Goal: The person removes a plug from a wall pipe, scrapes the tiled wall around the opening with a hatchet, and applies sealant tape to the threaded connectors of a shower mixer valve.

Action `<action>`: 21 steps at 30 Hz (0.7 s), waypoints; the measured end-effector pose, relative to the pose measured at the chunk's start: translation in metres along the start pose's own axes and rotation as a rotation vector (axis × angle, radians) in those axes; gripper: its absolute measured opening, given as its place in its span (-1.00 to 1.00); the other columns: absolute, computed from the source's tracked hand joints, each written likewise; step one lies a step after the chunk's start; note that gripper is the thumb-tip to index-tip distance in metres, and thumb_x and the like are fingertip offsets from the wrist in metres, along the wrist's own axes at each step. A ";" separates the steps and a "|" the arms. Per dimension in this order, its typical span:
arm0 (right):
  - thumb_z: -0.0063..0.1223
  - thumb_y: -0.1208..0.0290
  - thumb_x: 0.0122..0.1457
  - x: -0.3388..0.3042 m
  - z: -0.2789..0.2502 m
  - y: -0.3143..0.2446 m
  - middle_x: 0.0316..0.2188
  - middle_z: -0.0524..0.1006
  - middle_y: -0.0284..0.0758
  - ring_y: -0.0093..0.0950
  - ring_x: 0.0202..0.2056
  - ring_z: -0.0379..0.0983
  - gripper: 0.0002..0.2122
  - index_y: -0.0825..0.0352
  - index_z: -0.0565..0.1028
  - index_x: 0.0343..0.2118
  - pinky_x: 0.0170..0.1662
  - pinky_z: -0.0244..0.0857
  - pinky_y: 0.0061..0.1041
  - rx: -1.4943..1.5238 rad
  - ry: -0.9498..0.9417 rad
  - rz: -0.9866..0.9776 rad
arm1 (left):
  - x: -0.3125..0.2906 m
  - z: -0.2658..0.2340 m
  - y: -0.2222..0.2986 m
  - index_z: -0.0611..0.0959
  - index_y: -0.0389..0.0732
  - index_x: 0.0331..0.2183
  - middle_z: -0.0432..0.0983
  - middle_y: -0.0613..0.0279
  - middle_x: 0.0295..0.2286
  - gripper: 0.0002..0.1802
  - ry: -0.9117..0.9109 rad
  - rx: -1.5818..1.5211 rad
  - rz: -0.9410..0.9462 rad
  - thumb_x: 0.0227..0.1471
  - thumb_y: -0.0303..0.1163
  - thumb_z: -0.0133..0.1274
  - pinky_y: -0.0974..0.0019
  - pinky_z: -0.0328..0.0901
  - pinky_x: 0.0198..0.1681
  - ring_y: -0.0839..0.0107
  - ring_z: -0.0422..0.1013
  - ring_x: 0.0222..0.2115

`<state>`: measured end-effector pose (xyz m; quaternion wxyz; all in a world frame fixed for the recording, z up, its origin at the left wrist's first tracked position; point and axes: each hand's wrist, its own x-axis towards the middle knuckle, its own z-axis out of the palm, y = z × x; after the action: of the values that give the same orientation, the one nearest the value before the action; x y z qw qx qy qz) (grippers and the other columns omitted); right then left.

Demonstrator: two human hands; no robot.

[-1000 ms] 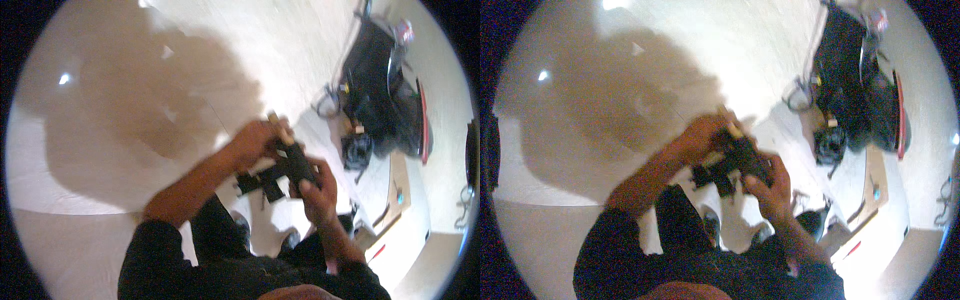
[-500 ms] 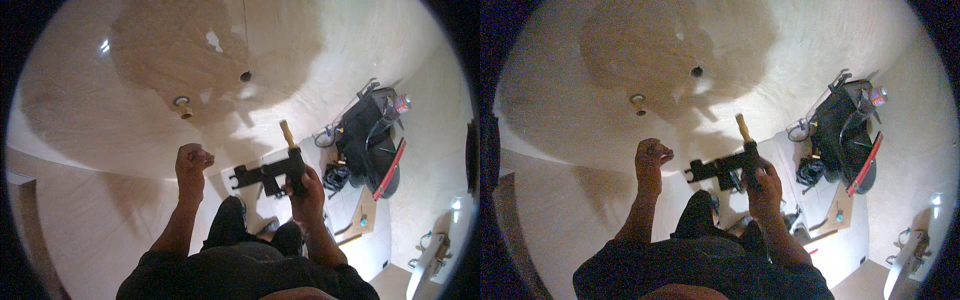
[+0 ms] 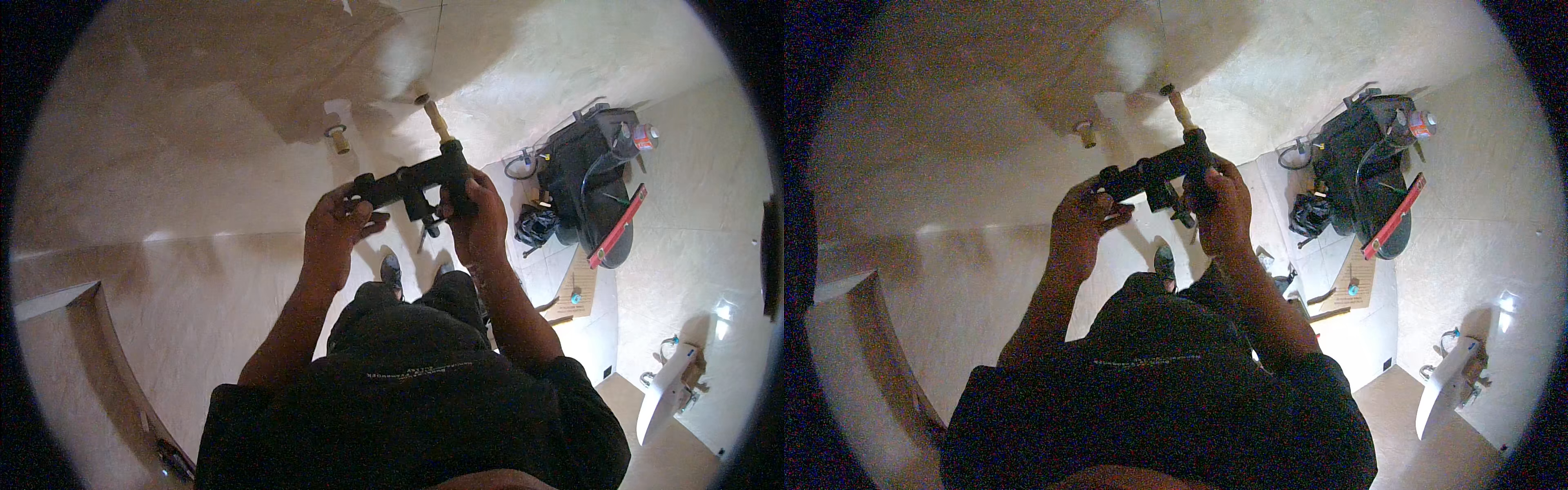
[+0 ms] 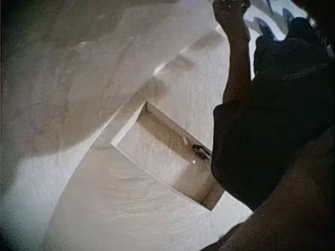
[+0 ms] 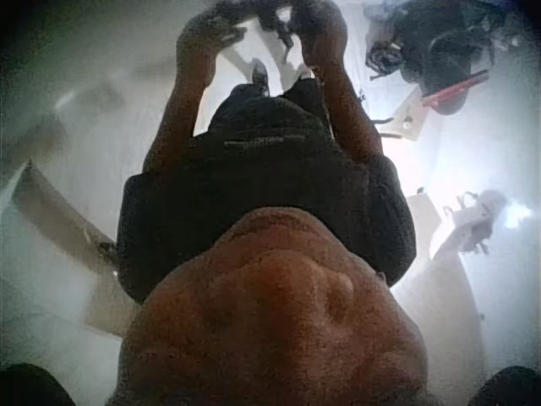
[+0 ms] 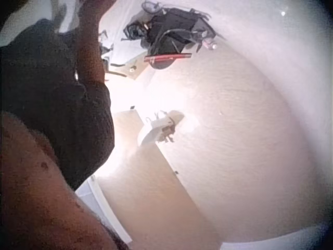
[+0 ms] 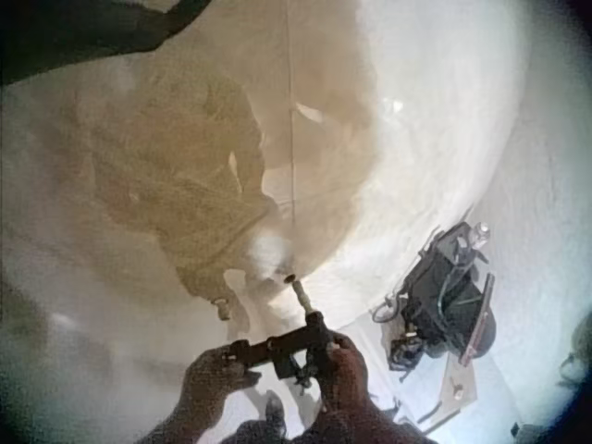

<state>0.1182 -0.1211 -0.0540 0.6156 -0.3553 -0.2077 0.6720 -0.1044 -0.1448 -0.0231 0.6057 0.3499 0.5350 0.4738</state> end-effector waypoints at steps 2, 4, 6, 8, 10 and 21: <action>-0.03 0.32 0.28 0.005 0.004 -0.002 -0.35 0.50 -0.22 -0.45 -0.44 0.46 -0.57 0.53 0.32 0.10 -0.35 0.44 -0.45 -0.005 0.031 0.043 | 0.001 0.000 0.007 0.36 -0.47 0.10 0.54 -0.10 -0.11 -0.44 0.031 -0.118 -0.041 0.11 -0.58 0.20 0.20 0.55 -0.05 0.17 0.60 -0.20; -0.05 0.33 0.28 0.010 0.003 -0.002 -0.32 0.50 -0.20 -0.43 -0.40 0.48 -0.57 0.53 0.32 0.11 -0.34 0.47 -0.41 0.022 -0.005 0.072 | 0.003 0.001 0.003 0.38 -0.50 0.08 0.56 -0.12 -0.14 -0.45 0.052 -0.066 0.050 0.10 -0.57 0.19 0.20 0.55 -0.07 0.17 0.60 -0.21; -0.04 0.33 0.28 0.012 0.000 -0.001 -0.30 0.50 -0.19 -0.42 -0.37 0.49 -0.58 0.52 0.32 0.11 -0.34 0.47 -0.40 0.032 -0.001 0.069 | 0.004 0.001 -0.005 0.43 -0.40 0.10 0.52 -0.04 -0.04 -0.45 0.059 -0.027 0.051 0.13 -0.43 0.21 0.16 0.53 -0.04 0.17 0.56 -0.17; -0.04 0.33 0.28 0.011 0.002 0.000 -0.29 0.50 -0.19 -0.41 -0.35 0.50 -0.58 0.51 0.32 0.11 -0.34 0.48 -0.39 0.049 0.006 0.066 | 0.005 0.003 -0.007 0.46 -0.40 0.09 0.53 -0.01 -0.05 -0.46 0.100 -0.061 0.058 0.11 -0.43 0.22 0.16 0.53 -0.05 0.18 0.56 -0.17; -0.04 0.33 0.29 0.010 0.004 -0.001 -0.26 0.50 -0.18 -0.40 -0.32 0.50 -0.59 0.49 0.32 0.11 -0.32 0.48 -0.39 0.041 0.013 0.072 | 0.004 0.004 -0.003 0.47 -0.39 0.08 0.54 0.00 -0.07 -0.46 0.129 -0.051 0.060 0.10 -0.44 0.23 0.16 0.54 -0.05 0.20 0.56 -0.17; -0.05 0.30 0.28 0.021 0.022 0.009 -0.26 0.49 -0.13 -0.38 -0.32 0.42 -0.62 0.40 0.27 0.07 -0.20 0.34 -0.39 0.035 -0.034 0.114 | 0.018 -0.002 0.003 0.46 -0.47 0.11 0.56 -0.13 -0.17 -0.44 0.209 -0.122 0.134 0.08 -0.54 0.19 0.21 0.57 -0.08 0.20 0.59 -0.18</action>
<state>0.0963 -0.0985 -0.0509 0.5788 -0.3442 -0.1859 0.7155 -0.1075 -0.1272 -0.0263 0.5338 0.2962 0.5407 0.5788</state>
